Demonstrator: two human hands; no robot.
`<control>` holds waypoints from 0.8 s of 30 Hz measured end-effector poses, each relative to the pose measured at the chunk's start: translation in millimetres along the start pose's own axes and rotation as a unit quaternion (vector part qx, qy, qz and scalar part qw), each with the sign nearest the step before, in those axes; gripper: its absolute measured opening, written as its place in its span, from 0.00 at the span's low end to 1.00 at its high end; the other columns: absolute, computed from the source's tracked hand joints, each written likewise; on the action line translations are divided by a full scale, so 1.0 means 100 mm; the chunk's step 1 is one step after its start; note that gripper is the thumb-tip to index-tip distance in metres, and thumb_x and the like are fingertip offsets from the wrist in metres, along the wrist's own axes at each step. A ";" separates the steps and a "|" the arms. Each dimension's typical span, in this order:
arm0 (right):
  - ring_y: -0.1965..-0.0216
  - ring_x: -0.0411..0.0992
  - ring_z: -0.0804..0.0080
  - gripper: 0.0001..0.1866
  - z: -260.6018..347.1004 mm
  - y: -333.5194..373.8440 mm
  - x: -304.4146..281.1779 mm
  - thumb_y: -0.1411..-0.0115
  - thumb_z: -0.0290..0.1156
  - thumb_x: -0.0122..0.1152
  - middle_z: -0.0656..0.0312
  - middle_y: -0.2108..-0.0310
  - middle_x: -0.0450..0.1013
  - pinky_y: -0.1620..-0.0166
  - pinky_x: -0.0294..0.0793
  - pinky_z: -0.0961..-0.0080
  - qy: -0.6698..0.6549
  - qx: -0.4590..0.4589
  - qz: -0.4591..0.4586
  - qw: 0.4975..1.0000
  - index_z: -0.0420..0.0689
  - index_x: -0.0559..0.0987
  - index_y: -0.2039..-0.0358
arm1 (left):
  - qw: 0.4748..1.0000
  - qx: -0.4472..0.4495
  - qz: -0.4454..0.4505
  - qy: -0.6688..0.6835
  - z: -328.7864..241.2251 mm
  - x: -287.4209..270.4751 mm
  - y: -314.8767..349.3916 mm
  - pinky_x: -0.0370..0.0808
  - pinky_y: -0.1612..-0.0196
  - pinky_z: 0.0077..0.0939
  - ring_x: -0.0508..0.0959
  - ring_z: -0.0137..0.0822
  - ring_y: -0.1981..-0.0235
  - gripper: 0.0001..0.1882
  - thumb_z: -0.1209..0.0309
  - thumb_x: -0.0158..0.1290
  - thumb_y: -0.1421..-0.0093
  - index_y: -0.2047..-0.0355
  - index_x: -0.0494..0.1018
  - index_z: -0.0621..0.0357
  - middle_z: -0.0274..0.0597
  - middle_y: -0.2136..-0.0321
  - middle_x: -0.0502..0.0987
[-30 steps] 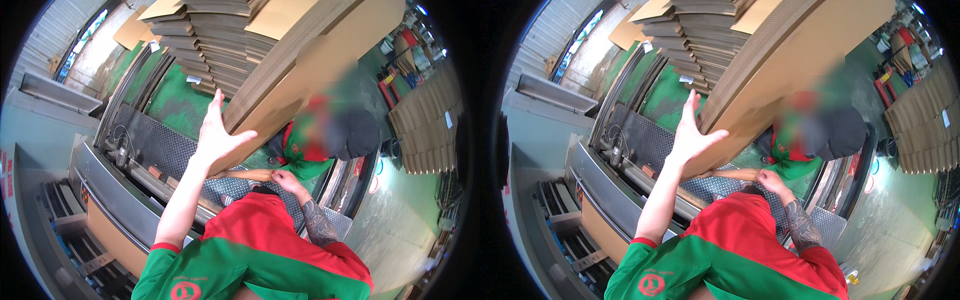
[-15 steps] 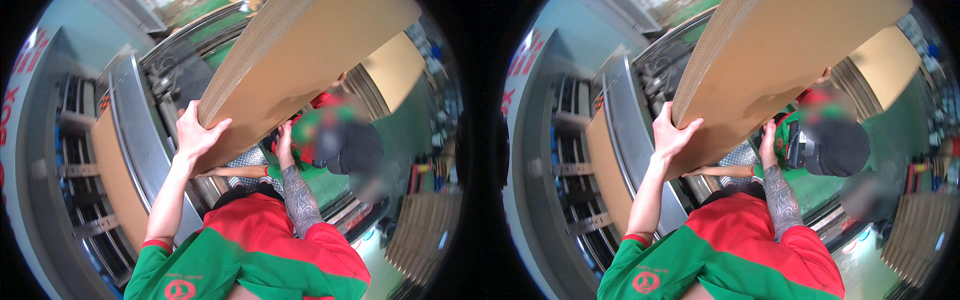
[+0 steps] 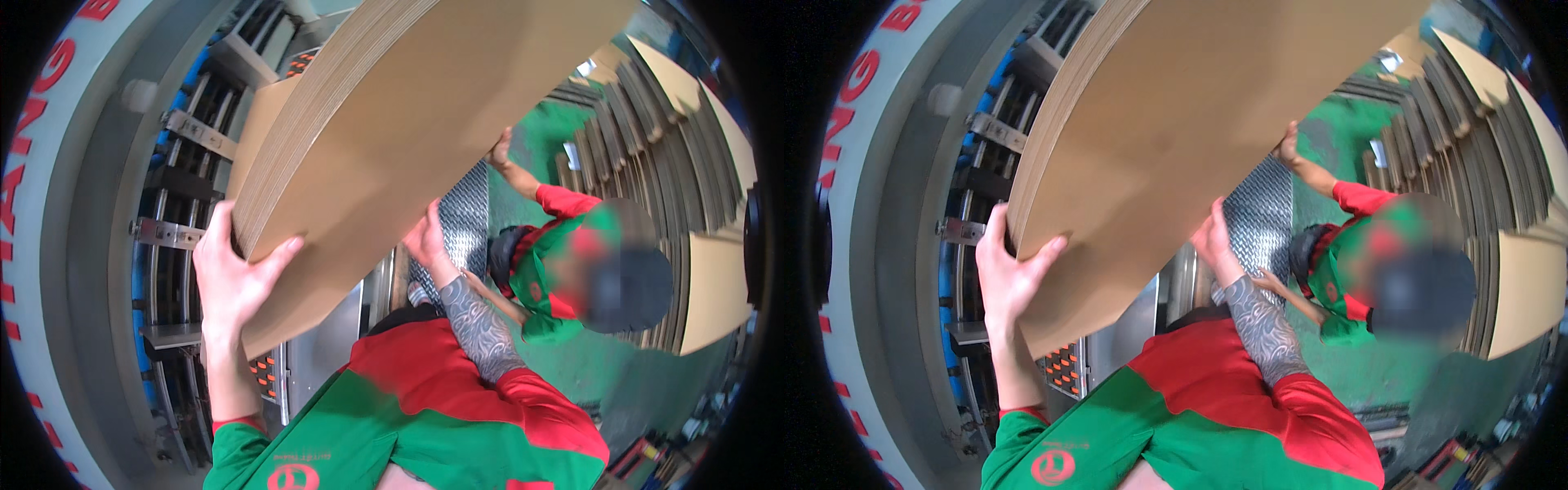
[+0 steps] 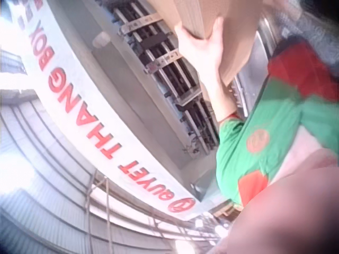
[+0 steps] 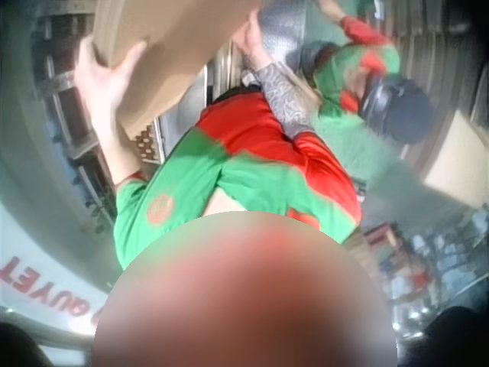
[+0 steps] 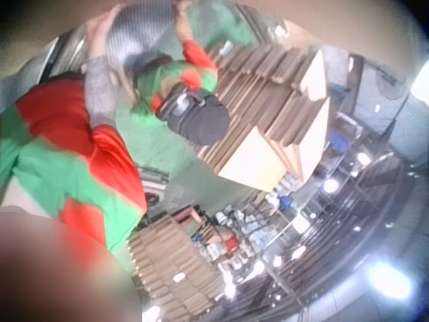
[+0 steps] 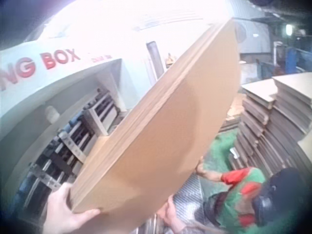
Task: The person repeatedly picks up flat cardboard sheets from a stack and feeds them one by one into a processing machine. A coworker assists by guiding the sheets through the rollers. The person continues this cycle throughout the clip.
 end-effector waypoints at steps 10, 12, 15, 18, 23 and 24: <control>0.24 0.55 0.53 0.65 -1.99 0.49 -0.18 0.43 0.90 0.27 0.56 0.22 0.56 0.28 0.57 0.54 0.081 0.347 -0.029 0.934 0.48 0.57 0.22 | 0.958 -0.207 -0.104 -0.171 0.54 -0.29 1.37 0.80 0.50 0.45 0.84 0.56 0.55 0.37 0.58 0.78 0.53 0.50 0.74 0.66 0.57 0.59 0.83; 0.25 0.57 0.53 0.64 -2.22 0.73 -0.34 0.42 0.89 0.27 0.56 0.23 0.57 0.29 0.60 0.53 0.080 0.387 -0.068 0.916 0.48 0.58 0.22 | 0.945 -0.237 -0.104 -0.200 0.55 -0.28 1.60 0.80 0.50 0.45 0.84 0.56 0.55 0.38 0.57 0.78 0.54 0.50 0.74 0.67 0.57 0.59 0.83; 0.25 0.56 0.49 0.68 -2.54 0.93 -0.47 0.46 0.92 0.23 0.55 0.23 0.58 0.30 0.56 0.36 0.120 0.424 0.003 0.898 0.49 0.57 0.22 | 0.935 -0.270 -0.112 -0.201 0.67 -0.19 1.86 0.80 0.48 0.45 0.83 0.56 0.54 0.38 0.57 0.78 0.55 0.51 0.74 0.67 0.57 0.58 0.82; 0.27 0.59 0.49 0.67 -2.78 0.99 -0.82 0.46 0.92 0.22 0.55 0.24 0.59 0.30 0.56 0.35 0.147 0.467 -0.029 0.871 0.50 0.58 0.22 | 0.933 -0.267 -0.118 -0.211 0.73 -0.03 1.93 0.80 0.48 0.45 0.83 0.56 0.54 0.38 0.58 0.78 0.55 0.50 0.74 0.67 0.57 0.58 0.82; 0.31 0.65 0.53 0.66 -3.01 0.68 -1.25 0.44 0.91 0.19 0.53 0.30 0.67 0.32 0.60 0.39 0.215 0.529 -0.082 0.817 0.48 0.64 0.26 | 0.927 -0.288 -0.113 -0.212 1.10 0.14 1.60 0.80 0.49 0.44 0.84 0.55 0.53 0.37 0.59 0.77 0.55 0.51 0.74 0.68 0.57 0.57 0.82; 0.32 0.67 0.55 0.64 -2.96 0.68 -1.37 0.43 0.90 0.20 0.53 0.31 0.69 0.32 0.61 0.41 0.241 0.563 -0.099 0.784 0.47 0.65 0.27 | 0.927 -0.291 -0.105 -0.213 1.18 0.21 1.53 0.80 0.49 0.44 0.84 0.55 0.53 0.36 0.59 0.77 0.54 0.51 0.74 0.67 0.57 0.57 0.82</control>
Point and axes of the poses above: each hand's wrist, its own y-axis away from the middle knuckle, its own x-axis out of the palm, z = x × y, the point moved 10 cm from there along -y, towards the middle knuckle
